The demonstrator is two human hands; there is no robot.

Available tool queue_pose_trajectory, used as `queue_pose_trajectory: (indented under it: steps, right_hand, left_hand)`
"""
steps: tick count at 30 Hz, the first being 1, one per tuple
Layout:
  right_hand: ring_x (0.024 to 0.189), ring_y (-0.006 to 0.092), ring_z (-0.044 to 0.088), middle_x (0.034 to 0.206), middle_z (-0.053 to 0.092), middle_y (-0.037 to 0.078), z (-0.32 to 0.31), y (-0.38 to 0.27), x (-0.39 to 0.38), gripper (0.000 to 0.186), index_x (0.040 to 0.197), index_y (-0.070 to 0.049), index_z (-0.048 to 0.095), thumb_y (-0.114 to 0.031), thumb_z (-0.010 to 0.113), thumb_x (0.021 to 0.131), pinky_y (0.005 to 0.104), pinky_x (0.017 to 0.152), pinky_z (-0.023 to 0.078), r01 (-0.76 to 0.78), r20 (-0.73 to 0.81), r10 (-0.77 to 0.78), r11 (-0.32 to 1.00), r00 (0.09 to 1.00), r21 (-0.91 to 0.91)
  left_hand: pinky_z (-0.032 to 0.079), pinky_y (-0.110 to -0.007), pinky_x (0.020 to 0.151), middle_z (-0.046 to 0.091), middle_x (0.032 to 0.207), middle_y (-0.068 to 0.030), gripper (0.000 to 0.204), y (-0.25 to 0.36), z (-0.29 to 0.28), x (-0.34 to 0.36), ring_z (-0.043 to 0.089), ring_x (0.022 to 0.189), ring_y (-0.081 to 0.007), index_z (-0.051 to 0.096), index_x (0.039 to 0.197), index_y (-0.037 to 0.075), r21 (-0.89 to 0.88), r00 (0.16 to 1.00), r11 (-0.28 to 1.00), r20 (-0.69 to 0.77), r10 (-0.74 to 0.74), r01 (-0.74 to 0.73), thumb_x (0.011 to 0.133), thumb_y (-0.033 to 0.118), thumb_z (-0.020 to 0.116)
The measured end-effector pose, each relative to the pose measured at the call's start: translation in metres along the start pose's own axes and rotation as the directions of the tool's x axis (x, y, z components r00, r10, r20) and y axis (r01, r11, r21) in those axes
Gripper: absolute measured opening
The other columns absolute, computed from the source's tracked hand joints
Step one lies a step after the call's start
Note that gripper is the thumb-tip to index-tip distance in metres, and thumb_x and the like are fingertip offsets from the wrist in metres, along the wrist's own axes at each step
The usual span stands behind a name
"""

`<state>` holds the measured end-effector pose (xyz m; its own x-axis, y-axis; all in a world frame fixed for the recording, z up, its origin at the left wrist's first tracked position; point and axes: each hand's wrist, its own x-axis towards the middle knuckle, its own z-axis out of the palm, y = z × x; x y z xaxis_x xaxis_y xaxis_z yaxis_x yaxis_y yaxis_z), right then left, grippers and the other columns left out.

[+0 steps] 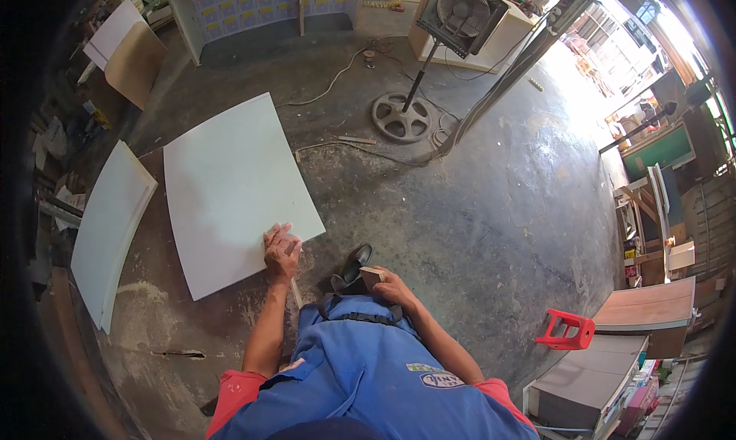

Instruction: The person sands the edges of a white panel by hand using a block and then uses a hand saw to cut a corner off the panel.

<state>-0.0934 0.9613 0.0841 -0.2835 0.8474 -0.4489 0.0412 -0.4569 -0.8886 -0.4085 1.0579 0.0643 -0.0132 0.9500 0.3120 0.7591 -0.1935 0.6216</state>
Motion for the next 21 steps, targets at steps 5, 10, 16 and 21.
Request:
queue_pose_trajectory:
  steps: [5,10,16,21]
  right_hand:
    - [0.097,0.0141,0.055,0.11,0.06,0.002,0.003,-0.005,-0.001,0.061,0.132,-0.006,0.055,-0.025,0.065,0.075,0.0275,0.083,0.045,0.0,0.025,-0.001,1.0,1.0,0.026]
    - [0.097,0.0142,0.056,0.11,0.06,0.002,0.002,-0.006,-0.003,0.06,0.132,-0.006,0.054,-0.023,0.063,0.074,0.0281,0.083,0.045,-0.005,0.04,0.004,1.0,0.999,0.025]
    - [0.099,0.0148,0.056,0.112,0.061,0.003,0.002,0.003,-0.007,0.061,0.134,-0.006,0.053,-0.019,0.062,0.075,0.0285,0.084,0.046,-0.021,0.017,0.021,1.0,1.0,0.005]
    - [0.098,0.0151,0.057,0.111,0.062,0.003,0.009,0.006,-0.006,0.061,0.135,-0.006,0.053,-0.009,0.061,0.074,0.0293,0.085,0.047,-0.068,-0.037,0.068,0.998,0.997,0.0]
  left_hand:
    - [0.025,-0.05,0.119,0.064,0.131,-0.0022,0.008,-0.006,0.006,-0.002,0.047,0.134,-0.0283,0.071,0.084,0.012,-0.016,1.0,1.0,-0.013,-0.016,0.016,0.079,0.014,0.076]
    - [0.023,-0.05,0.12,0.064,0.13,-0.0034,0.008,-0.011,0.013,-0.002,0.048,0.134,-0.0293,0.071,0.084,0.011,-0.027,0.999,1.0,-0.038,-0.015,0.014,0.079,0.016,0.075]
    - [0.023,-0.051,0.12,0.064,0.13,-0.0032,0.006,-0.003,0.008,-0.002,0.049,0.133,-0.0294,0.069,0.083,0.011,-0.023,0.999,1.0,-0.039,-0.012,0.012,0.081,0.016,0.072]
    - [0.027,-0.051,0.117,0.065,0.129,-0.0028,0.006,-0.012,0.008,-0.014,0.05,0.131,-0.0302,0.067,0.081,0.011,0.018,0.996,1.0,-0.084,-0.024,0.026,0.081,0.015,0.072]
